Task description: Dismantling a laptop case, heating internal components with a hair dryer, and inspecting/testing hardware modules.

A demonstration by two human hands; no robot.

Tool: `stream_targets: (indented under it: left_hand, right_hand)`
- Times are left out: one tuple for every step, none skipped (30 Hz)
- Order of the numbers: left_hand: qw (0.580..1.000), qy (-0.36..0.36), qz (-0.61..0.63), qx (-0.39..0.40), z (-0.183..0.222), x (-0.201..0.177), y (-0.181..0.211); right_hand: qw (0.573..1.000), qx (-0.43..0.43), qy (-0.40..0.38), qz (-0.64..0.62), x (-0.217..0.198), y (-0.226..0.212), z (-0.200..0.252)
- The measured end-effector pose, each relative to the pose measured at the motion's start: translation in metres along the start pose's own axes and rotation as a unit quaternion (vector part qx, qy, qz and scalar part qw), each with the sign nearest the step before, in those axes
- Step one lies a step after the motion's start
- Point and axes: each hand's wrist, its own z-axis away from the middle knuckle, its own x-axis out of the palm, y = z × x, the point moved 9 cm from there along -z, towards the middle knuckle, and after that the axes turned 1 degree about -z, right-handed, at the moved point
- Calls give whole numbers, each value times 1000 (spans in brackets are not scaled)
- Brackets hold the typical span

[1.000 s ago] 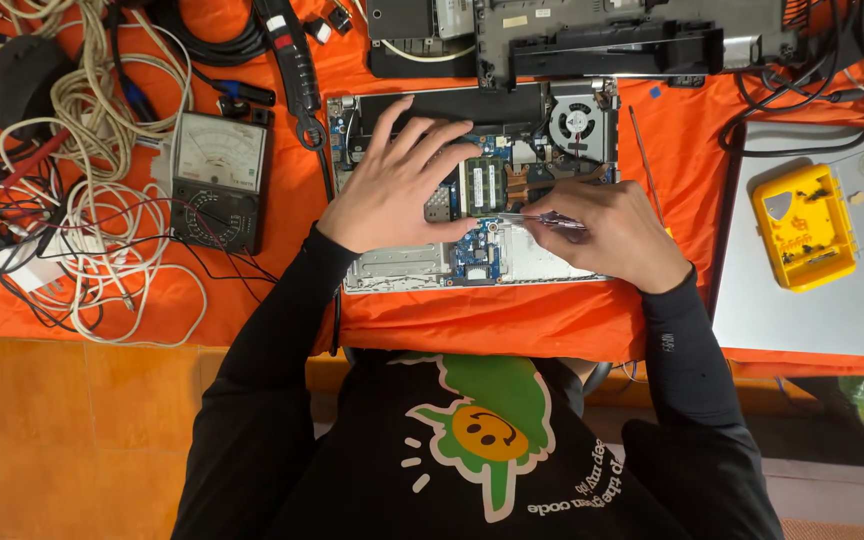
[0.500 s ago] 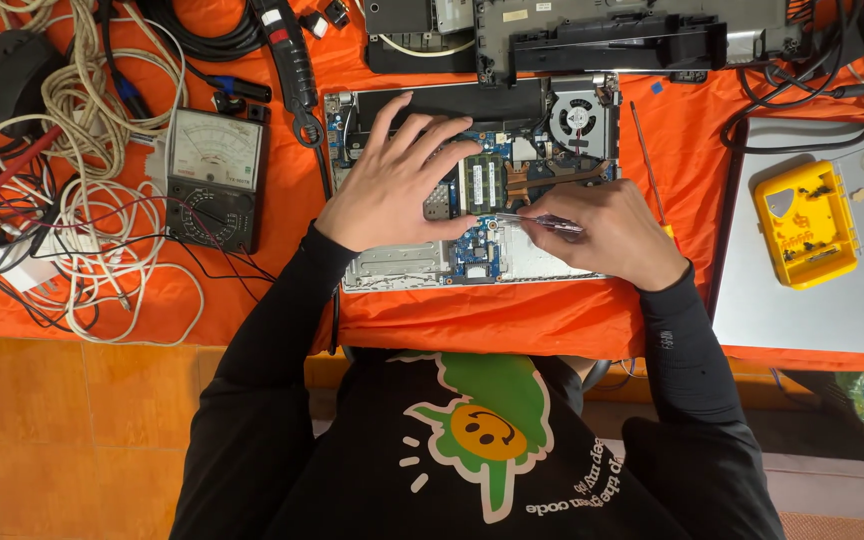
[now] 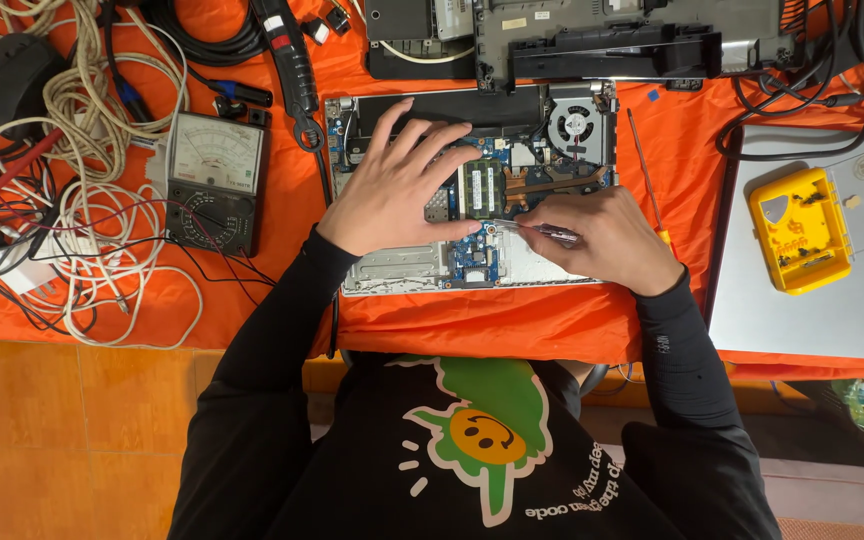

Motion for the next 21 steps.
stream_targets:
  left_hand:
    - [1000, 1, -1, 1, 0, 1, 0]
    - [1000, 1, -3, -2, 0, 2, 0]
    - [1000, 1, -5, -4, 0, 2, -1]
    - [1000, 1, -6, -3, 0, 2, 0]
    - [1000, 1, -4, -6, 0, 1, 0]
    - [1000, 1, -3, -9, 0, 0, 0]
    - [1000, 2, -3, -9, 0, 0, 1]
    - [1000, 1, 1, -11, 0, 0, 0]
    - [1000, 1, 5, -14, 0, -1, 0]
    - [1000, 1, 4, -14, 0, 0, 1]
    - [1000, 2, 6, -15, 0, -1, 0]
    - [1000, 3, 7, -15, 0, -2, 0]
    - [1000, 3, 6, -14, 0, -2, 0]
    - [1000, 5, 5, -13, 0, -2, 1]
    - [1000, 7, 4, -13, 0, -3, 1]
    - [1000, 8, 3, -11, 0, -1, 2]
    - [1000, 9, 1, -12, 0, -1, 1]
    - [1000, 11, -1, -12, -1, -1, 1]
    - [1000, 13, -6, -9, 0, -1, 4]
    - [1000, 14, -4, -11, 0, -2, 5]
    - [1000, 19, -6, -13, -2, -4, 5]
  right_hand:
    - [1000, -1, 1, 1, 0, 0, 0]
    - [1000, 2, -2, -1, 1, 1, 0]
    - [1000, 4, -4, -2, 2, 2, 0]
    - [1000, 4, -2, -1, 1, 3, 0]
    - [1000, 1, -4, -3, 2, 2, 0]
    - [1000, -2, -5, -4, 2, 2, 0]
    - [1000, -3, -4, -4, 2, 2, -1]
    - [1000, 3, -15, -15, 4, 2, -1]
    - [999, 9, -26, -26, 6, 3, -1]
    - [999, 9, -25, -26, 6, 3, -1]
    - [999, 12, -27, -15, 7, 3, -1]
    - [999, 14, -29, -4, 8, 3, -2]
    - [1000, 15, -27, -3, 7, 4, -1]
    - [1000, 11, -19, -7, 5, 4, -1]
    - [1000, 6, -11, -10, 2, 5, -1]
    - [1000, 6, -9, -9, 1, 3, 0]
    - [1000, 3, -1, -21, -2, 2, 0]
    - [999, 0, 6, -32, -6, 0, 0]
    - [1000, -4, 12, -29, -9, -1, 1]
    - [999, 6, 25, -25, -14, -1, 2]
    - [999, 12, 40, -19, -21, 1, 1]
